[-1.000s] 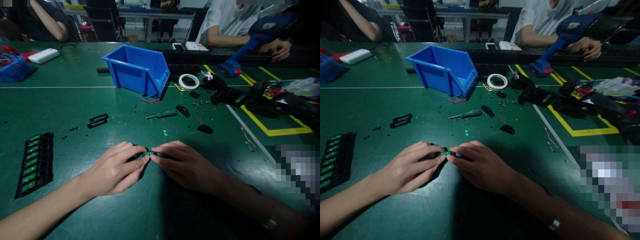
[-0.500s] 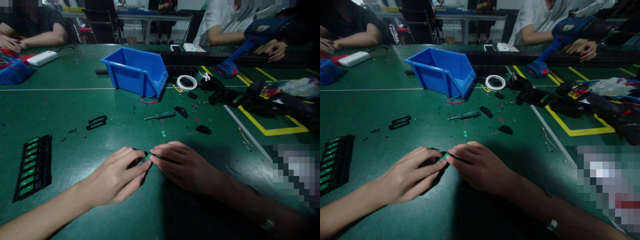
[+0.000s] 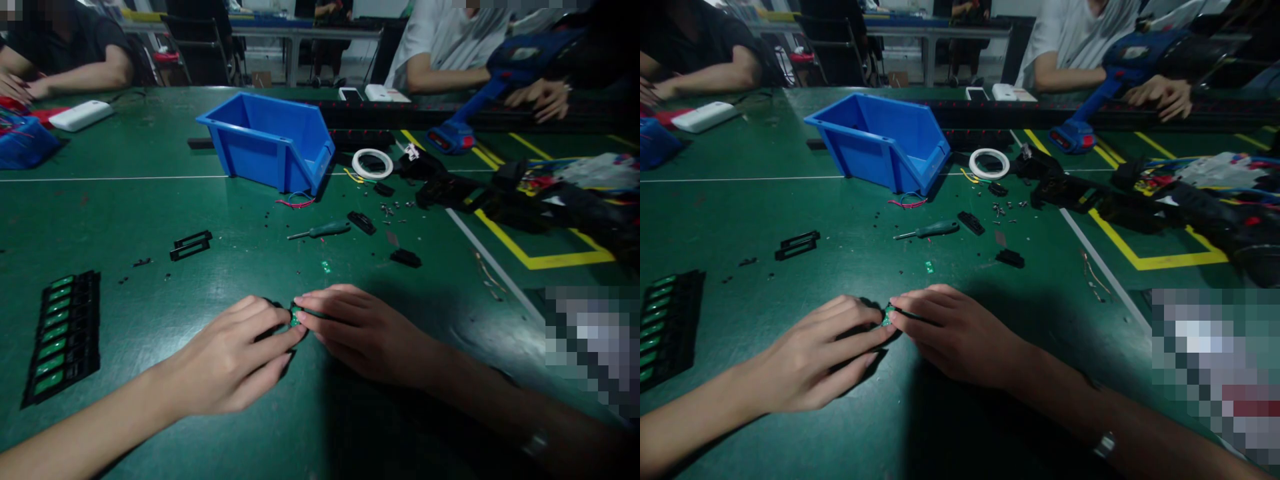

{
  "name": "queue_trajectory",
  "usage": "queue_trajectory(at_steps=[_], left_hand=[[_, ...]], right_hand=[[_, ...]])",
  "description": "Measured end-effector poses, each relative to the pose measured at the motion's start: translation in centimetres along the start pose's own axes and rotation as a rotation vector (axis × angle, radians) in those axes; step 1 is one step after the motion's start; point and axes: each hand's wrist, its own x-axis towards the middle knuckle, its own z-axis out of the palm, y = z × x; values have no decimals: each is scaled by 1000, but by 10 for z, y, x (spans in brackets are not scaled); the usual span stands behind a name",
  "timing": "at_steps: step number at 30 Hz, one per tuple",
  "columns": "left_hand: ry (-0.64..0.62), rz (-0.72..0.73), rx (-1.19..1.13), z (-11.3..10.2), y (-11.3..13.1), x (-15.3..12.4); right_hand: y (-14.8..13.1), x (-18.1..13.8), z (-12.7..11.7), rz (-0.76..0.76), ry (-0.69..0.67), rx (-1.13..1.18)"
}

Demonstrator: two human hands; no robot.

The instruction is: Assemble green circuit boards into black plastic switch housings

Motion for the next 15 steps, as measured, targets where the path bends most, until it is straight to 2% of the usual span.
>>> queue_trajectory(at_steps=[15], left_hand=[[-125, 67, -52, -3, 3, 5]], right_hand=[[3, 0, 2, -9, 77, 60]])
